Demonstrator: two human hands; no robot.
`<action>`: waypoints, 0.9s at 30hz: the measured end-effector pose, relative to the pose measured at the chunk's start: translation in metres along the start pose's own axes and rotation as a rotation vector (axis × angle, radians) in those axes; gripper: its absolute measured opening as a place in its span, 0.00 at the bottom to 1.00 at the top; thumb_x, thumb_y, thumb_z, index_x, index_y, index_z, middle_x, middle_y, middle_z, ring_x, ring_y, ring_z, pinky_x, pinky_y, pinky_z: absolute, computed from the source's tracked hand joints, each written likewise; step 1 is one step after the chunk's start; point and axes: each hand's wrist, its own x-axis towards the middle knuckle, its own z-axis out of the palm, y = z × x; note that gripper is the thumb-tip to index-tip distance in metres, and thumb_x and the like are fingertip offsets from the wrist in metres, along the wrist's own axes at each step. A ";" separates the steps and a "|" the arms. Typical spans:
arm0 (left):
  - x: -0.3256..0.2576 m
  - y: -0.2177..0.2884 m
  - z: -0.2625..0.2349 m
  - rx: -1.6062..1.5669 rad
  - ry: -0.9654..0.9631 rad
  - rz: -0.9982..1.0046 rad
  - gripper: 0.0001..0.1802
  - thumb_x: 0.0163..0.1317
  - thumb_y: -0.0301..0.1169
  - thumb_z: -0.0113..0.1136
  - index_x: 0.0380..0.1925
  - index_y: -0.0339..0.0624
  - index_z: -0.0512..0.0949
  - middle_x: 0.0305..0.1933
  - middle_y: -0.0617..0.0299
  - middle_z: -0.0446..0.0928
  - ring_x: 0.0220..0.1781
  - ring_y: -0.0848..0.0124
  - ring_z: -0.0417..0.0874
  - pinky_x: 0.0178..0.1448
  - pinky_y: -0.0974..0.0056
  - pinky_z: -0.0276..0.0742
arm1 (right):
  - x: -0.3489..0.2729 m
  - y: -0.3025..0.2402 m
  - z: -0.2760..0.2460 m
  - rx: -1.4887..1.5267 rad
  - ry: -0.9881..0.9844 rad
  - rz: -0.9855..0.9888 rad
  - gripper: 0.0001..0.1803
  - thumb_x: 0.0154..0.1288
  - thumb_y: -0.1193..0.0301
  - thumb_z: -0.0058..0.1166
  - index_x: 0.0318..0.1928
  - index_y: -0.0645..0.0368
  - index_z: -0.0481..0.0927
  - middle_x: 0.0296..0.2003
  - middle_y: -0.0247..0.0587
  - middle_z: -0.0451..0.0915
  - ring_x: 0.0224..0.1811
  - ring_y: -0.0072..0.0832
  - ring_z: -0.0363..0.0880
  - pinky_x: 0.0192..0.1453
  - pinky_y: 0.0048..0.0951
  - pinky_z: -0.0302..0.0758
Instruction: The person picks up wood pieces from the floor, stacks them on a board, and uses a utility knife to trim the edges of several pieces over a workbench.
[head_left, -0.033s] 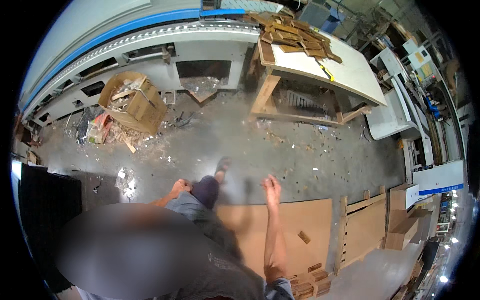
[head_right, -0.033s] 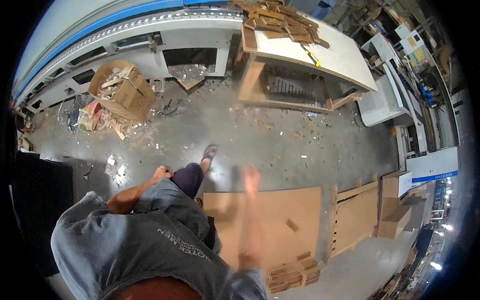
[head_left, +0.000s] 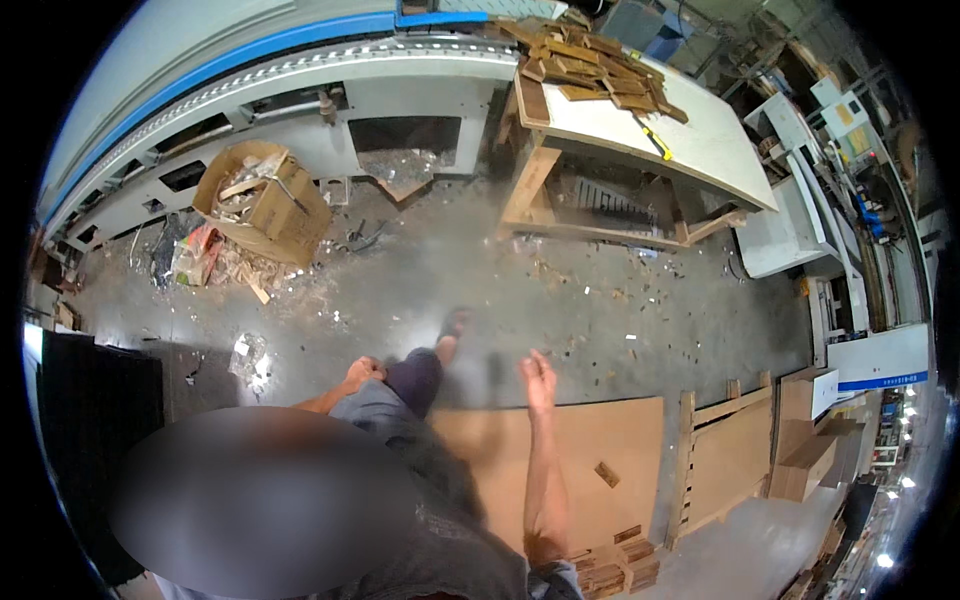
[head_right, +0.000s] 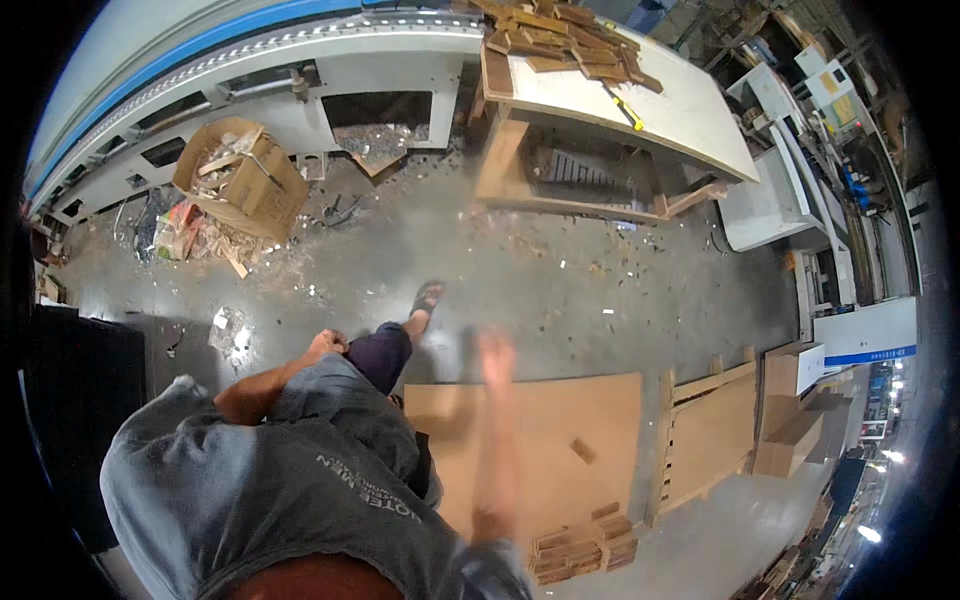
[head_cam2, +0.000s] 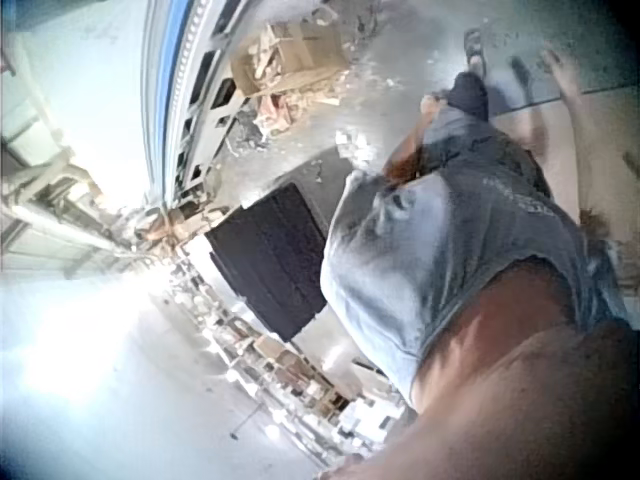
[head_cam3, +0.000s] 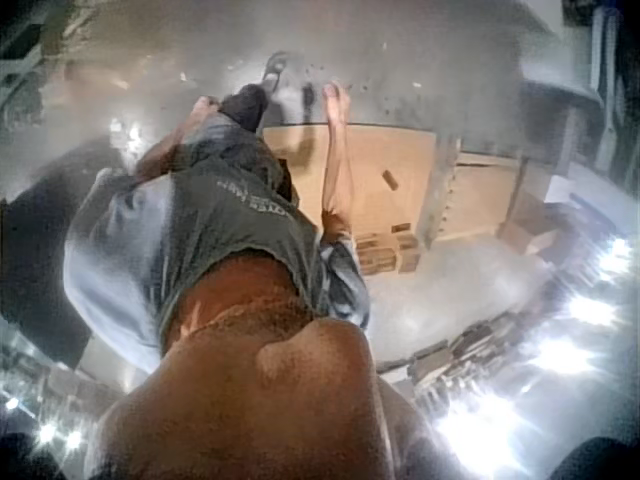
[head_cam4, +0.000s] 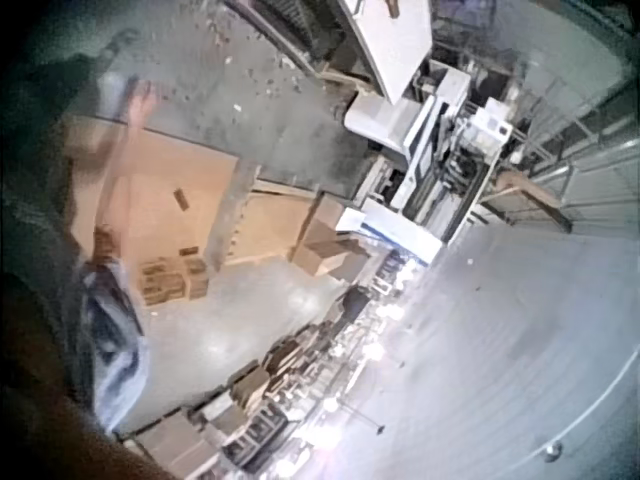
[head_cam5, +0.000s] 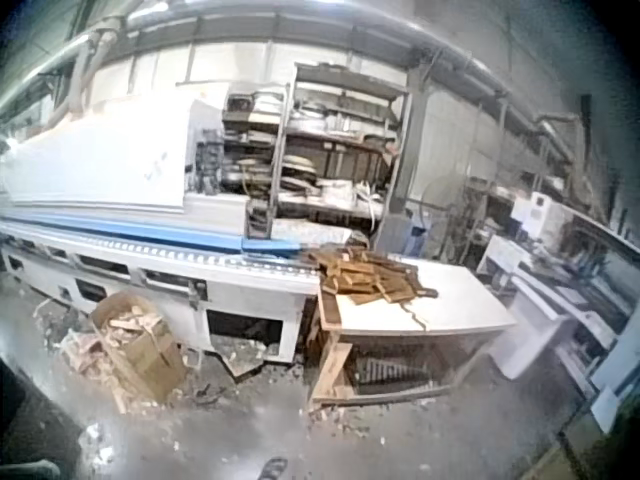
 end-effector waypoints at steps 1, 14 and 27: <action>0.026 0.001 0.004 0.035 -0.033 0.018 0.15 0.50 0.37 0.62 0.33 0.40 0.87 0.40 0.42 0.84 0.44 0.52 0.87 0.49 0.56 0.80 | 0.003 0.010 0.004 0.002 -0.082 0.062 0.26 0.73 0.63 0.57 0.63 0.68 0.76 0.52 0.41 0.81 0.51 0.27 0.79 0.57 0.33 0.78; 0.337 0.346 0.083 -0.069 -0.249 0.224 0.07 0.67 0.29 0.54 0.38 0.42 0.82 0.35 0.58 0.79 0.36 0.64 0.81 0.41 0.54 0.79 | -0.158 0.124 -0.113 -0.043 0.077 1.096 0.08 0.70 0.67 0.60 0.42 0.54 0.75 0.43 0.39 0.74 0.42 0.22 0.71 0.46 0.37 0.73; 0.464 0.697 0.186 -0.271 0.272 0.521 0.22 0.58 0.35 0.60 0.49 0.32 0.82 0.41 0.43 0.85 0.43 0.44 0.86 0.53 0.54 0.82 | 0.048 0.101 -0.206 0.157 0.241 0.861 0.07 0.71 0.68 0.56 0.43 0.58 0.77 0.36 0.36 0.75 0.37 0.22 0.73 0.41 0.32 0.73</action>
